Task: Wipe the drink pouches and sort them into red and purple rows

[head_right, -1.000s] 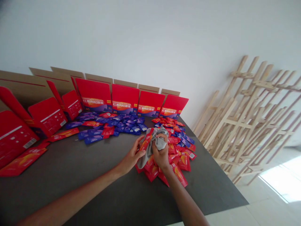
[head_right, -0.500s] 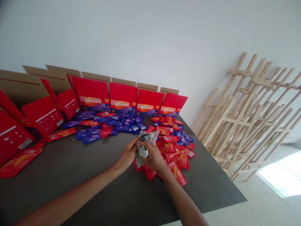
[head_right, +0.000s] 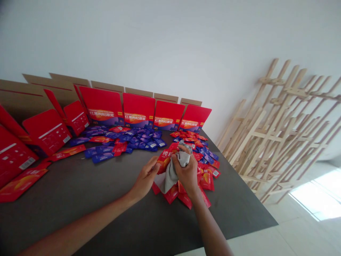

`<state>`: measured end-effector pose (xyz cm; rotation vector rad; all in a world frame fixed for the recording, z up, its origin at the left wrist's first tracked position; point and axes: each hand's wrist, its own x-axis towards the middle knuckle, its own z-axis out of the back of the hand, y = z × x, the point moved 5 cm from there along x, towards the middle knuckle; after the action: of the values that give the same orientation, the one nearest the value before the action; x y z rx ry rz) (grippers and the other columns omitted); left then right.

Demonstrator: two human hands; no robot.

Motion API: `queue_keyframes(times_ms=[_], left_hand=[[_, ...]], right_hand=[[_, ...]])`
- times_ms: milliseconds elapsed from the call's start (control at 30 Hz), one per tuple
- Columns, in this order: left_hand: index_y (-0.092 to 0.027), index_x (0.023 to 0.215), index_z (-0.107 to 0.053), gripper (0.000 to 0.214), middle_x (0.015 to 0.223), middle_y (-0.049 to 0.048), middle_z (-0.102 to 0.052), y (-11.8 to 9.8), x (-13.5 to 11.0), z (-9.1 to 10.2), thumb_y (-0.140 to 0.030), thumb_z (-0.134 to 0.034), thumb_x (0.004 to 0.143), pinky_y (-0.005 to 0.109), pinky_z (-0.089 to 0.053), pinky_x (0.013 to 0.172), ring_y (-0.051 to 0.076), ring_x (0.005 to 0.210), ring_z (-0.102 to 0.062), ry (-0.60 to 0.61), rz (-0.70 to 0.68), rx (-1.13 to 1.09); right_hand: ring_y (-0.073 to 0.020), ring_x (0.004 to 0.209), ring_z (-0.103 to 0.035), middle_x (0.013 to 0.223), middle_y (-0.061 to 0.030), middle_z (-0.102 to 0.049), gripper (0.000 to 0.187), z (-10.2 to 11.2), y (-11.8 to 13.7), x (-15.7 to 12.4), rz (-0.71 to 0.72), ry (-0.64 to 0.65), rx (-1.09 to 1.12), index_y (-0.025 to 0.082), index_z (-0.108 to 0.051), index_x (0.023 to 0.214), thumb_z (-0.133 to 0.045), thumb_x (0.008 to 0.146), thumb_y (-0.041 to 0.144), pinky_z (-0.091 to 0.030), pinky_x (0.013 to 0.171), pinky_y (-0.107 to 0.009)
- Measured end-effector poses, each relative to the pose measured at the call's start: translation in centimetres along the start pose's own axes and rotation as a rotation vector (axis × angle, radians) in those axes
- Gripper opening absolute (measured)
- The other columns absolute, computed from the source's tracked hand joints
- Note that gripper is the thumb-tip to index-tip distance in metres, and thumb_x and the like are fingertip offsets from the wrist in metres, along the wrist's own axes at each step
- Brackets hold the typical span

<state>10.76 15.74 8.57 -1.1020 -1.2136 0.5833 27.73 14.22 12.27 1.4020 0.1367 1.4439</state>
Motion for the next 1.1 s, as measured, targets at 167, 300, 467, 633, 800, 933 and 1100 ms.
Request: queue_keyframes(times_ms=[167,300,467,633,800,933,1100], left_hand=[[-0.021,0.123,-0.073,0.049,0.121,0.0087,-0.071,0.3,0.2,0.0,-0.058,-0.048,0.105,0.033,-0.049,0.096,0.024,0.109,-0.064,0.059,-0.003,-0.046],[-0.027,0.148,-0.057,0.049,0.131,0.0077,-0.069,0.3,0.8,0.7,-0.051,-0.05,0.106,0.033,-0.049,0.098,0.023,0.116,-0.066,0.153,0.005,0.041],[-0.022,0.123,-0.071,0.035,0.096,0.0037,-0.077,2.9,1.9,3.6,-0.028,-0.042,0.103,0.033,-0.049,0.091,0.021,0.095,-0.07,0.205,0.033,0.315],[-0.02,0.083,-0.076,0.036,0.066,-0.0009,-0.066,6.9,1.6,6.2,-0.006,-0.043,0.085,0.029,-0.046,0.078,0.015,0.067,-0.062,0.23,0.034,0.397],[-0.019,0.076,-0.075,0.038,0.059,-0.0034,-0.057,8.1,1.1,6.8,-0.003,-0.041,0.082,0.025,-0.041,0.067,0.012,0.056,-0.054,0.238,0.03,0.44],[-0.019,0.068,-0.07,0.035,0.062,-0.0027,-0.06,8.2,1.2,6.8,-0.003,-0.041,0.08,0.025,-0.039,0.068,0.012,0.059,-0.054,0.233,0.017,0.467],[-0.02,0.059,-0.058,0.032,0.056,-0.0033,-0.055,8.8,1.4,7.5,-0.005,-0.039,0.08,0.026,-0.037,0.065,0.013,0.057,-0.052,0.167,0.019,0.49]], right_hand=[[-0.0174,0.067,-0.063,0.077,-0.0008,-0.07,0.033,1.0,-0.1,-0.2,-0.086,0.187,0.119,0.021,-0.069,0.086,-0.071,0.09,0.054,-0.053,0.061,-0.028],[-0.0181,0.071,-0.066,0.085,-0.003,-0.074,0.034,6.0,0.2,1.4,-0.056,0.045,-0.002,0.02,-0.073,0.096,-0.077,0.087,0.053,-0.055,0.063,-0.029],[-0.0248,0.086,-0.071,0.098,-0.0131,-0.075,0.038,15.2,-2.0,6.4,0.091,-0.428,-0.31,0.017,-0.076,0.101,-0.074,0.089,0.053,-0.056,0.078,-0.038],[-0.031,0.091,-0.068,0.106,-0.0211,-0.072,0.035,17.3,-9.5,10.2,0.06,-0.374,-0.83,0.012,-0.078,0.109,-0.065,0.095,0.042,-0.05,0.077,-0.042],[-0.0271,0.089,-0.067,0.129,-0.0181,-0.066,0.038,12.1,-17.0,9.9,0.015,0.17,-1.178,0.018,-0.072,0.129,-0.057,0.097,0.031,-0.046,0.068,-0.034],[-0.0252,0.095,-0.068,0.134,-0.0151,-0.064,0.046,8.1,-19.7,8.7,0.093,0.459,-1.184,0.023,-0.067,0.138,-0.06,0.092,0.021,-0.05,0.07,-0.031],[-0.0277,0.104,-0.071,0.14,-0.0146,-0.064,0.04,7.0,-21.1,8.7,0.175,0.588,-1.09,0.025,-0.072,0.13,-0.063,0.091,0.023,-0.054,0.072,-0.03]])
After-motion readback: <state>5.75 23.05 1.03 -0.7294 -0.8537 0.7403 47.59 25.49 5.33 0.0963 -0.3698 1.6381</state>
